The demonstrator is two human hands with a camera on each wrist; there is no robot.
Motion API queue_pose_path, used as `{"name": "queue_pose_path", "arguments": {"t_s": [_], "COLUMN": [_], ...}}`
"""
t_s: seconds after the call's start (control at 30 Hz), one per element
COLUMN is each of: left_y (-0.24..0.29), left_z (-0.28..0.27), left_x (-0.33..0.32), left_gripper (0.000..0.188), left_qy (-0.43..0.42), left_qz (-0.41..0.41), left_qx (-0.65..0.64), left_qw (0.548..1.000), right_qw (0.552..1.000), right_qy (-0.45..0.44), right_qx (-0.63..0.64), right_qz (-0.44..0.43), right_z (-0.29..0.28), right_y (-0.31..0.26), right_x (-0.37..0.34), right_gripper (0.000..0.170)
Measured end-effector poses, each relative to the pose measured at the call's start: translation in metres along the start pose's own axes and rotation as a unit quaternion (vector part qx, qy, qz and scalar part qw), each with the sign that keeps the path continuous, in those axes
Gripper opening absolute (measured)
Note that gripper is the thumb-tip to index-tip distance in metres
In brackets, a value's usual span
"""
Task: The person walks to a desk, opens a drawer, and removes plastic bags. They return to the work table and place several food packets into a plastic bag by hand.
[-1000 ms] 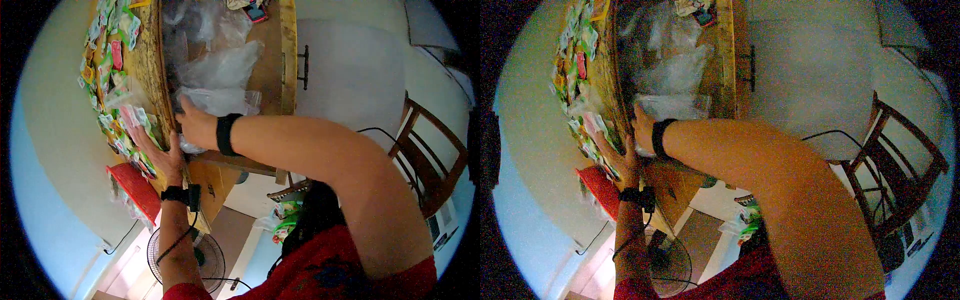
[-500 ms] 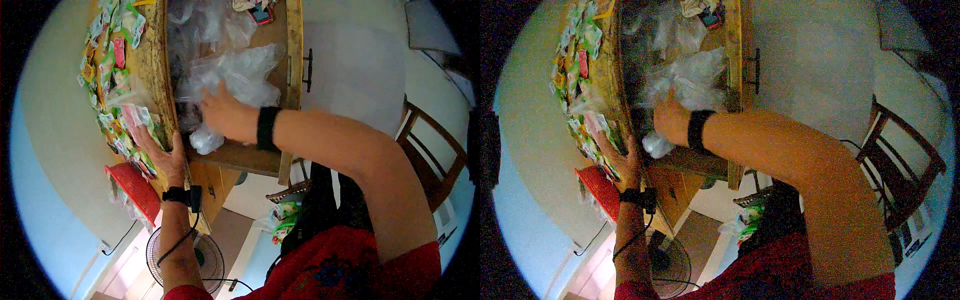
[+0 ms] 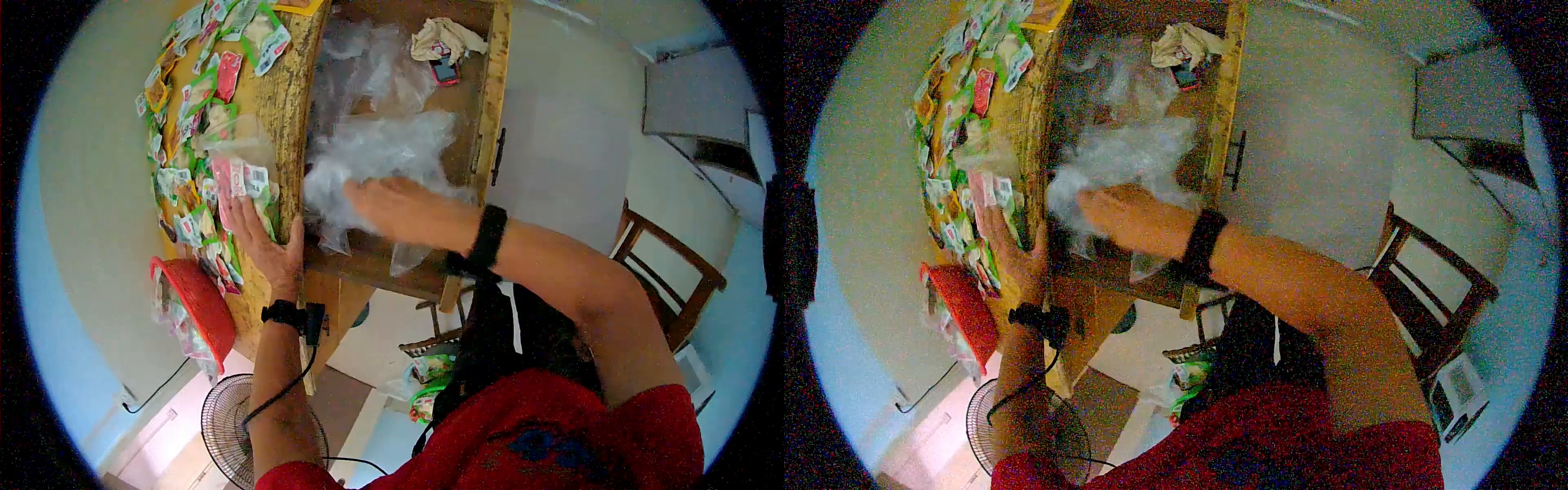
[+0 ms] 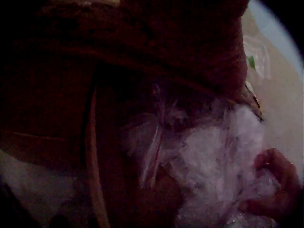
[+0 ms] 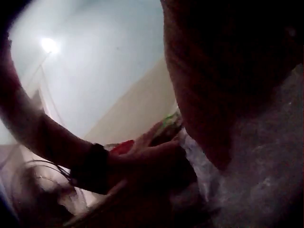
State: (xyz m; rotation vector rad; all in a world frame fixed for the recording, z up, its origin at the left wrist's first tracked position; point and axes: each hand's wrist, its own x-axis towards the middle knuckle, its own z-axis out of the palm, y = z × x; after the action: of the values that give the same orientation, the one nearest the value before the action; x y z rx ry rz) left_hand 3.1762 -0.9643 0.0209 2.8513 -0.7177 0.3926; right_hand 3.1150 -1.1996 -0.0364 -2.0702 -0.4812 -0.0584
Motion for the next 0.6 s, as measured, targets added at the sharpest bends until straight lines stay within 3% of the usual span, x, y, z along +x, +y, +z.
{"name": "queue_pose_path", "arguments": {"t_s": [0.13, 0.3, 0.4, 0.5, 0.53, 0.6], "left_y": [0.003, -0.001, 0.002, 0.004, 0.003, -0.002], "left_z": [-0.001, 0.001, -0.003, -0.004, -0.003, 0.0], "left_x": [-0.001, -0.001, 0.001, 0.002, 0.002, 0.001], "left_gripper": [0.082, 0.081, 0.08, 0.08, 0.08, 0.08], "left_qy": [0.011, 0.008, 0.009, 0.015, 0.023, 0.038], "left_qz": [-0.006, -0.009, -0.008, -0.002, 0.004, 0.015], "left_qx": [-0.006, -0.006, -0.002, 0.005, -0.002, -0.012], "left_qw": [1.0, 1.0, 1.0, 1.0, 1.0, 0.999], "right_qw": [0.994, 0.974, 0.969, 0.979, 0.98, 0.982], "right_qy": [-0.013, 0.071, -0.056, 0.103, 0.115, 0.183], "right_qx": [-0.087, -0.216, -0.232, -0.166, -0.145, -0.003], "right_qz": [0.058, 0.014, 0.064, -0.054, -0.077, -0.039], "right_z": [0.009, 0.023, 0.001, -0.027, -0.039, -0.048], "right_y": [0.037, 0.058, 0.018, -0.009, -0.013, -0.021], "right_x": [0.022, 0.016, 0.022, 0.005, -0.001, -0.017], "right_gripper": [0.016, 0.013, 0.004, 0.007, 0.008, 0.013]}}
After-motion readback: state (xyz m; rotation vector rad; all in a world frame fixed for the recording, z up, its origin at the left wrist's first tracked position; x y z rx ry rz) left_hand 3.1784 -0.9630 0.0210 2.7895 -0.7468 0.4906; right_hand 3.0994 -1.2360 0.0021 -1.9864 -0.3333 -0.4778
